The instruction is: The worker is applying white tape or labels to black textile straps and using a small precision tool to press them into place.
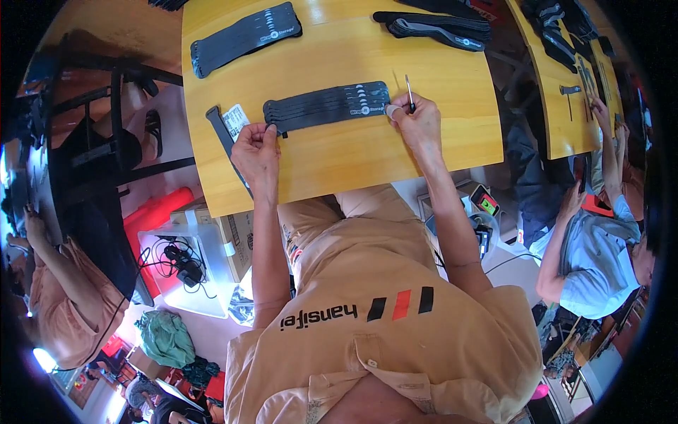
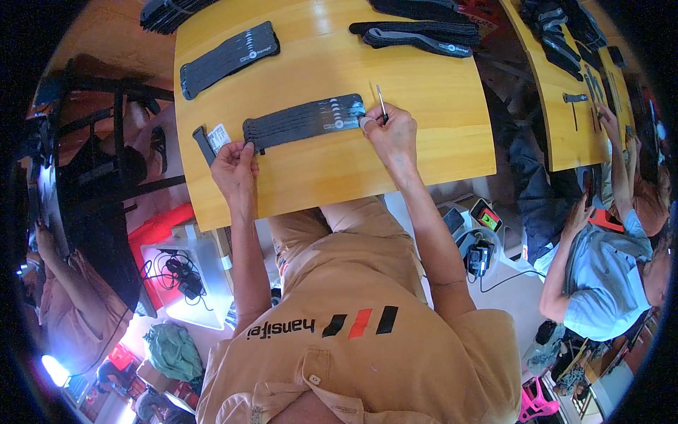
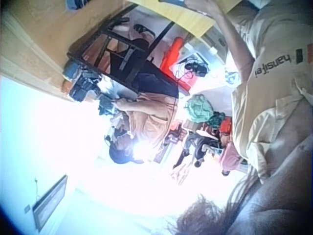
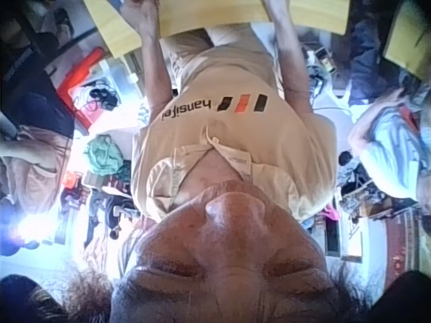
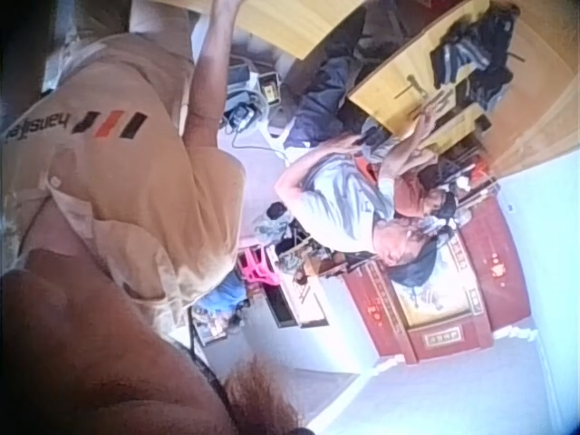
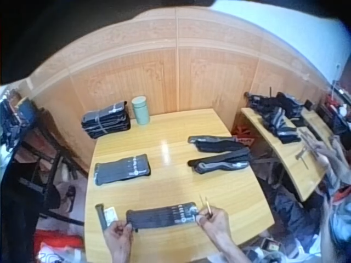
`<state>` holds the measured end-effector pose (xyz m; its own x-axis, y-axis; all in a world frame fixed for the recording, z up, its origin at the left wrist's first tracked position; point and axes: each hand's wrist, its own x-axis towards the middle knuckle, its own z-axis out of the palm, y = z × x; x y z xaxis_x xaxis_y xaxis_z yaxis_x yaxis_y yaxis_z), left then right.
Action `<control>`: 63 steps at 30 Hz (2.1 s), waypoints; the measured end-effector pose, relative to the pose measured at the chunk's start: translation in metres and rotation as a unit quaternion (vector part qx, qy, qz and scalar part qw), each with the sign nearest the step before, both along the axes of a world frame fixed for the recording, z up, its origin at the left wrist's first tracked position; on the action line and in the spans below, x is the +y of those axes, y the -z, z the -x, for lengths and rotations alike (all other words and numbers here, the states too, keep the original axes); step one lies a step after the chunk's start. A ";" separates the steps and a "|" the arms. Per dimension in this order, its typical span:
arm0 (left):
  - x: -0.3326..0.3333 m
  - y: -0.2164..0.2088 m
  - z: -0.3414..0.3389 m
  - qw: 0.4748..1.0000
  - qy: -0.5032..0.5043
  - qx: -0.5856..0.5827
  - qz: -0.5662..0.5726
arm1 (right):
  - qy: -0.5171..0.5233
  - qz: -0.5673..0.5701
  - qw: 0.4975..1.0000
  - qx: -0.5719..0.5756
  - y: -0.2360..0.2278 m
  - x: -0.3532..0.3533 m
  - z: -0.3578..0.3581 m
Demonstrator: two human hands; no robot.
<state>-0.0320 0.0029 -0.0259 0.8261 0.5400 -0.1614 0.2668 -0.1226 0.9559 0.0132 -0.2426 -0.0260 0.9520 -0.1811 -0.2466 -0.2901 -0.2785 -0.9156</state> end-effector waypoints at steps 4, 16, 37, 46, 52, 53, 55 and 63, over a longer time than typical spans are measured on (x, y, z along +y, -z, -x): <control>0.002 0.004 0.000 1.000 0.003 0.010 -0.015 | -0.002 0.016 1.000 -0.012 -0.003 0.000 0.000; -0.006 -0.003 0.000 0.966 -0.001 0.016 -0.259 | -0.009 0.071 0.997 -0.028 0.000 0.001 0.000; 0.015 -0.041 0.048 0.966 -0.053 -0.081 -0.242 | 0.014 -0.223 0.975 -0.017 -0.004 -0.018 0.013; 0.034 -0.022 0.086 0.927 -0.015 0.143 -0.345 | -0.002 -0.206 0.978 -0.032 -0.007 -0.015 0.018; 0.061 -0.009 0.096 0.991 0.016 0.133 0.018 | -0.059 -0.219 0.974 -0.022 -0.027 0.008 0.058; 0.057 -0.019 0.098 0.990 0.016 0.136 0.018 | -0.084 -0.227 0.970 -0.024 -0.031 0.015 0.067; 0.044 -0.042 0.106 0.945 0.058 0.028 0.321 | -0.130 -0.214 0.968 -0.009 -0.041 0.032 0.083; -0.011 -0.082 0.111 0.922 0.084 -0.081 0.370 | -0.305 -0.161 0.897 -0.277 -0.070 0.086 0.120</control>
